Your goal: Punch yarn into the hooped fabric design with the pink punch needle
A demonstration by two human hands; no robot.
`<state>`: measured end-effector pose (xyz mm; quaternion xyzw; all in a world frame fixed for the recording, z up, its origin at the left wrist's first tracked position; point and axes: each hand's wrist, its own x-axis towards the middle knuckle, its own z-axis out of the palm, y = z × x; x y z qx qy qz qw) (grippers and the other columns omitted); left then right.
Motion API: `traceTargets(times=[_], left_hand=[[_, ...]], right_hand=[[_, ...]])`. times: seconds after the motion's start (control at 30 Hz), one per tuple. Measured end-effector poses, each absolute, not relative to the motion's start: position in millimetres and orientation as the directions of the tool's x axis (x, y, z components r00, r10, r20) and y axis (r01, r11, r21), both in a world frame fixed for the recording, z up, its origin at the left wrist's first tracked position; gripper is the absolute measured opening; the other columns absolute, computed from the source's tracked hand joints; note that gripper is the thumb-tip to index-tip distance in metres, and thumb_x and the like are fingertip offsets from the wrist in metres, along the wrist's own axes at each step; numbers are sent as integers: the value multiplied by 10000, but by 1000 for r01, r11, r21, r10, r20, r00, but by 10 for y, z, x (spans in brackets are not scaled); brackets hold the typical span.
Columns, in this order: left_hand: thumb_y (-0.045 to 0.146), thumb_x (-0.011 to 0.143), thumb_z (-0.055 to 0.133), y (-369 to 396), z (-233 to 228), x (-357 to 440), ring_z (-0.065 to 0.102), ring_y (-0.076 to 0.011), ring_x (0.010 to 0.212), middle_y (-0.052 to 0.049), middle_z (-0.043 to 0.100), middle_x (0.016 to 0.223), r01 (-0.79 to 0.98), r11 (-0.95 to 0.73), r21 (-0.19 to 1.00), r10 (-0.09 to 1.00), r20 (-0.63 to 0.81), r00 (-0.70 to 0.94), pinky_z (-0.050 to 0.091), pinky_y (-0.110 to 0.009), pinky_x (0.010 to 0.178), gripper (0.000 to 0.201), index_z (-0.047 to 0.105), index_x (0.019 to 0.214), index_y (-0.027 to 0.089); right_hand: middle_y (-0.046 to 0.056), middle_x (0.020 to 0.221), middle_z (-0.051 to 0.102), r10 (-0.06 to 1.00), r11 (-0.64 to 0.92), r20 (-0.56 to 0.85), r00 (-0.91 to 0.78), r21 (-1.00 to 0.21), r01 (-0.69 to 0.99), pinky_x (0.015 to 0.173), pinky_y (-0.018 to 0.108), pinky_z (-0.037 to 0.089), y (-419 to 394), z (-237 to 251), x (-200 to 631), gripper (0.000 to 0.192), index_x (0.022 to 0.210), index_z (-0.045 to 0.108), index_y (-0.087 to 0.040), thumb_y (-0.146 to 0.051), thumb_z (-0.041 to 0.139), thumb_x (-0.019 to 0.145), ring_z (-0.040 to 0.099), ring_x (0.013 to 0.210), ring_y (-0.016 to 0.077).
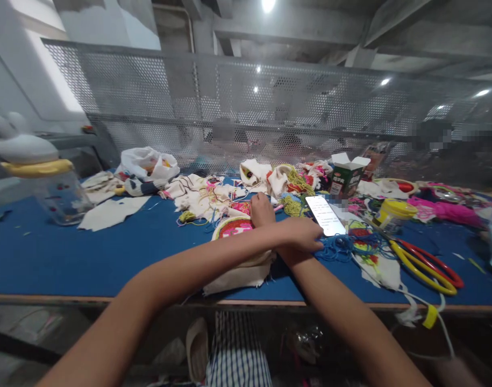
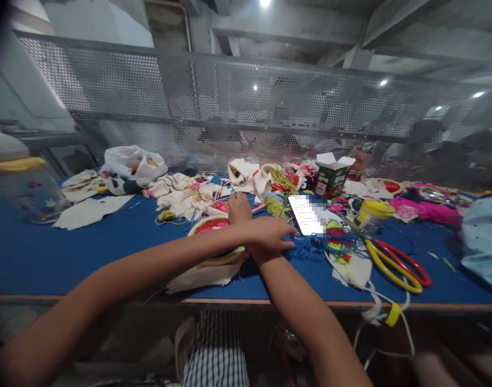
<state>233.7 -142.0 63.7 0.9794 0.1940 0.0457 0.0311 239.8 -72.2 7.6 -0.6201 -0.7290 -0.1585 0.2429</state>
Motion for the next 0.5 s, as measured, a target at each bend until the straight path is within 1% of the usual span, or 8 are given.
traceTargets(times=[0.07,0.13,0.17,0.2,0.3,0.4,0.5], left_hand=[[357,841,505,-1511,585,2597,591,-163,821,-64,604,968,380,-921,82,375,-66,925,499,-353,713,278,570,986,129],[352,843,505,-1536,493,2730,586,-180,866,-76,590,1017,401,-912,86,392,-100,914,496,-378,740,299,552,1032,124],[342,846,503,-1525,442,2757,583,-180,878,-77,586,1033,405,-909,97,397,-99,913,494,-374,749,286,552,1037,135],[328,850,500,-1500,394,2764,579,-171,889,-75,584,1047,411,-905,111,403,-89,911,490,-346,757,241,566,1020,170],[287,857,495,-1347,316,2716,575,-152,898,-67,583,1055,423,-889,178,429,-7,903,482,-297,757,163,589,973,220],[286,854,500,-1090,395,2600,580,-168,881,-67,590,1029,408,-871,275,459,156,875,490,-364,765,215,568,1005,150],[298,850,507,-771,622,2402,598,-151,797,-48,618,920,368,-844,390,500,327,802,502,-340,710,214,583,939,119]], right_hand=[[74,1117,544,816,167,570,-99,-68,984,793,388,474,-773,95,2388,248,1084,535,-153,-266,500,866,553,957,188],[75,1124,539,807,167,583,-98,-66,984,805,395,467,-819,111,2384,241,1073,539,-147,-260,504,863,543,977,195],[76,1125,539,806,168,584,-98,-67,984,809,395,464,-834,116,2383,233,1064,543,-147,-259,503,863,540,981,195],[75,1121,541,808,170,581,-99,-69,983,811,394,462,-842,117,2382,225,1053,549,-148,-260,502,863,539,981,193],[70,1096,557,825,188,554,-109,-88,978,810,388,463,-819,106,2384,208,1028,563,-150,-262,500,865,548,962,184],[69,1103,557,846,185,527,-83,-143,972,813,382,464,-753,96,2398,209,1043,560,-167,-264,491,871,552,957,179],[70,1130,544,863,197,501,-62,-221,955,811,382,467,-712,104,2414,235,1080,545,-179,-275,485,874,552,960,183]])
